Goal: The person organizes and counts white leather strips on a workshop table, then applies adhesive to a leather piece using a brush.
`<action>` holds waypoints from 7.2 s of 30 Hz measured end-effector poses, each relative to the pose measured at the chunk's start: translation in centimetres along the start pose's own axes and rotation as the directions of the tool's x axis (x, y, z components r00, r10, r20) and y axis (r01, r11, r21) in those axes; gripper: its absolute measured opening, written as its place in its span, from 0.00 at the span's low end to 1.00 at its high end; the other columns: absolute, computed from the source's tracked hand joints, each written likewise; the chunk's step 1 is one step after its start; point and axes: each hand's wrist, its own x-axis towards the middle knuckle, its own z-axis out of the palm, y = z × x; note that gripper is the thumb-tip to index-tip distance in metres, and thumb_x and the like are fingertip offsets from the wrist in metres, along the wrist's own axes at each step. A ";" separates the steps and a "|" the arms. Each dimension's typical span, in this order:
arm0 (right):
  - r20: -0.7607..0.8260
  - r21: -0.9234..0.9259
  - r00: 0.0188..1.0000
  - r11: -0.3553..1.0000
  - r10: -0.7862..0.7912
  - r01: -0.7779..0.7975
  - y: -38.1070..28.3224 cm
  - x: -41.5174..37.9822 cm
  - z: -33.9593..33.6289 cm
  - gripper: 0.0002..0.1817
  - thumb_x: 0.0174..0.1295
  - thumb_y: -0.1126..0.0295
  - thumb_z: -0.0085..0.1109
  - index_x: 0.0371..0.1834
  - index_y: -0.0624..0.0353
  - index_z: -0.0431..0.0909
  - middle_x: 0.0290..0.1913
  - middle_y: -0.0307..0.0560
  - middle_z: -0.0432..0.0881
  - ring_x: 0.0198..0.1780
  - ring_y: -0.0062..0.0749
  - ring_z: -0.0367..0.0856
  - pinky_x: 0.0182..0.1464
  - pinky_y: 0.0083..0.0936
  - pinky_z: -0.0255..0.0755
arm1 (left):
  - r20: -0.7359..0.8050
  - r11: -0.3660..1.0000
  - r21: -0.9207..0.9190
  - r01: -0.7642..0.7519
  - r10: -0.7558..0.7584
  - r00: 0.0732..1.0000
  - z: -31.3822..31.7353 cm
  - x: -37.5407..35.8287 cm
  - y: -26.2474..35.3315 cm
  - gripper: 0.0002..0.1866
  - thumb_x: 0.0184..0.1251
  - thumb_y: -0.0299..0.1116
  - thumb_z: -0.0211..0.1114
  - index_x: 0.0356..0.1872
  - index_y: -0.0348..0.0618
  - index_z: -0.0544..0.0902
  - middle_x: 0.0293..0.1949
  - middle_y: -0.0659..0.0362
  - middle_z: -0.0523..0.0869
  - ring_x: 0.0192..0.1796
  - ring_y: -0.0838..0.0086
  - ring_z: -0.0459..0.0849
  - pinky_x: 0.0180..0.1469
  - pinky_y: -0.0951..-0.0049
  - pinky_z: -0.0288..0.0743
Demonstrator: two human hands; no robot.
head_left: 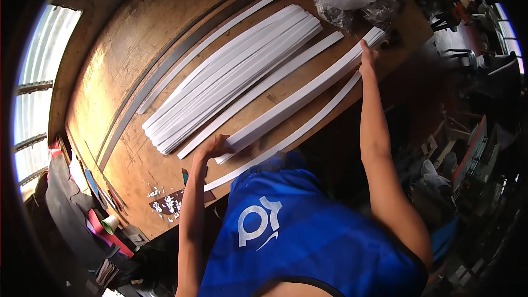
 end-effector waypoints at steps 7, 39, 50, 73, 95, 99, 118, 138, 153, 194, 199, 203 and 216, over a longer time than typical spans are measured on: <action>0.035 -0.005 0.999 1.000 -0.001 0.001 -0.5 -0.1 0.2 0.27 0.54 0.62 0.75 0.48 0.74 0.80 0.47 0.55 0.84 0.46 0.38 0.83 0.50 0.33 0.74 | -0.015 0.997 -0.055 0.048 -0.048 0.999 0.4 -0.5 -0.6 0.23 0.53 0.47 0.72 0.45 0.41 0.83 0.36 0.46 0.87 0.40 0.56 0.85 0.44 0.60 0.76; 0.115 -0.026 0.987 0.993 0.117 -0.114 0.3 1.8 -0.7 0.29 0.53 0.61 0.77 0.51 0.74 0.79 0.50 0.52 0.83 0.48 0.36 0.82 0.52 0.32 0.74 | -0.258 0.992 -0.061 0.112 -0.124 0.958 3.0 -2.1 0.7 0.21 0.56 0.40 0.72 0.49 0.45 0.79 0.37 0.45 0.87 0.42 0.49 0.86 0.43 0.55 0.78; 0.192 0.120 0.964 0.971 0.181 -0.206 0.1 1.4 -1.9 0.34 0.48 0.61 0.80 0.52 0.68 0.72 0.51 0.53 0.78 0.53 0.38 0.77 0.51 0.35 0.75 | -0.349 0.990 -0.126 0.055 -0.097 0.932 4.5 -2.3 0.4 0.23 0.55 0.38 0.73 0.51 0.48 0.76 0.36 0.47 0.88 0.41 0.50 0.86 0.45 0.56 0.78; 0.165 -0.583 0.953 0.754 -0.255 0.303 1.2 0.4 -2.6 0.30 0.66 0.63 0.55 0.67 0.69 0.62 0.64 0.67 0.70 0.67 0.57 0.68 0.69 0.44 0.60 | -0.714 0.965 0.252 0.078 0.131 0.687 8.3 -2.1 2.9 0.47 0.46 0.39 0.79 0.71 0.52 0.65 0.70 0.55 0.67 0.71 0.58 0.64 0.74 0.47 0.51; 0.335 -0.250 0.942 0.966 0.029 0.059 3.1 -1.9 -2.3 0.35 0.61 0.65 0.68 0.66 0.71 0.62 0.56 0.63 0.80 0.57 0.45 0.80 0.60 0.35 0.71 | -0.735 0.957 0.242 0.163 0.071 0.674 9.6 -2.9 0.0 0.41 0.52 0.37 0.75 0.70 0.60 0.69 0.69 0.59 0.69 0.72 0.61 0.65 0.74 0.48 0.51; 0.078 -0.504 0.951 0.811 -0.300 0.297 1.9 -5.1 -2.7 0.34 0.63 0.65 0.65 0.68 0.66 0.61 0.66 0.66 0.69 0.66 0.55 0.71 0.68 0.41 0.64 | -0.776 0.959 0.209 0.191 0.044 0.630 9.6 -4.1 0.0 0.42 0.53 0.35 0.75 0.72 0.59 0.67 0.73 0.59 0.65 0.74 0.61 0.62 0.74 0.48 0.50; 0.873 -0.110 0.212 0.247 -0.440 0.963 0.6 -17.7 -1.0 0.17 0.63 0.66 0.61 0.54 0.59 0.81 0.57 0.45 0.80 0.59 0.43 0.76 0.62 0.36 0.68 | -0.915 0.974 0.026 0.226 -0.068 0.397 9.6 -7.2 -3.2 0.19 0.65 0.27 0.64 0.57 0.41 0.78 0.64 0.50 0.76 0.67 0.55 0.72 0.68 0.56 0.62; 0.968 0.209 -0.194 0.085 -0.162 0.974 3.9 -33.5 2.5 0.37 0.59 0.51 0.65 0.73 0.43 0.66 0.75 0.49 0.62 0.74 0.48 0.60 0.77 0.46 0.49 | -0.929 0.973 -0.167 0.158 -0.209 0.307 14.9 -11.8 -7.2 0.13 0.59 0.27 0.66 0.46 0.46 0.82 0.44 0.58 0.83 0.49 0.60 0.80 0.48 0.61 0.71; 0.984 0.147 -0.140 0.065 -0.110 0.987 5.6 -37.5 3.9 0.33 0.58 0.60 0.68 0.69 0.46 0.71 0.73 0.49 0.66 0.72 0.52 0.63 0.75 0.45 0.55 | -0.857 0.959 -0.112 0.261 -0.226 0.463 15.3 -11.5 -9.2 0.22 0.55 0.38 0.69 0.51 0.44 0.78 0.44 0.52 0.80 0.49 0.59 0.79 0.48 0.60 0.71; 0.978 0.188 -0.139 0.369 -0.156 0.910 2.2 -41.5 8.7 0.12 0.57 0.69 0.65 0.44 0.57 0.82 0.45 0.45 0.78 0.49 0.44 0.75 0.56 0.36 0.66 | -0.688 0.715 -0.696 -0.063 -0.640 0.342 9.8 -12.0 -10.3 0.12 0.66 0.36 0.64 0.45 0.39 0.85 0.35 0.52 0.88 0.35 0.68 0.87 0.40 0.69 0.79; 0.932 0.348 -0.267 0.399 -0.244 0.849 3.0 -46.5 6.9 0.07 0.59 0.70 0.62 0.40 0.57 0.82 0.40 0.44 0.80 0.46 0.42 0.78 0.51 0.36 0.69 | -0.729 0.763 -0.633 0.131 -0.644 0.231 14.1 -18.0 -12.4 0.13 0.63 0.36 0.68 0.44 0.39 0.84 0.36 0.52 0.85 0.38 0.60 0.84 0.43 0.63 0.77; 0.896 0.439 -0.422 0.413 -0.137 0.798 5.5 -51.8 6.2 0.06 0.58 0.68 0.64 0.34 0.56 0.81 0.36 0.44 0.80 0.41 0.42 0.80 0.46 0.35 0.74 | -0.805 0.804 -0.483 0.346 -0.563 0.185 18.3 -19.8 -11.7 0.24 0.53 0.39 0.75 0.50 0.44 0.81 0.43 0.52 0.80 0.46 0.56 0.78 0.50 0.57 0.73; 0.816 0.566 -0.549 0.054 -0.182 0.823 10.8 -58.5 10.3 0.21 0.52 0.77 0.62 0.52 0.51 0.81 0.56 0.45 0.75 0.51 0.43 0.74 0.54 0.38 0.69 | -0.863 0.850 -0.505 -0.152 -0.494 0.106 18.9 -27.2 -11.2 0.17 0.55 0.20 0.66 0.48 0.37 0.79 0.44 0.49 0.75 0.42 0.59 0.83 0.45 0.65 0.79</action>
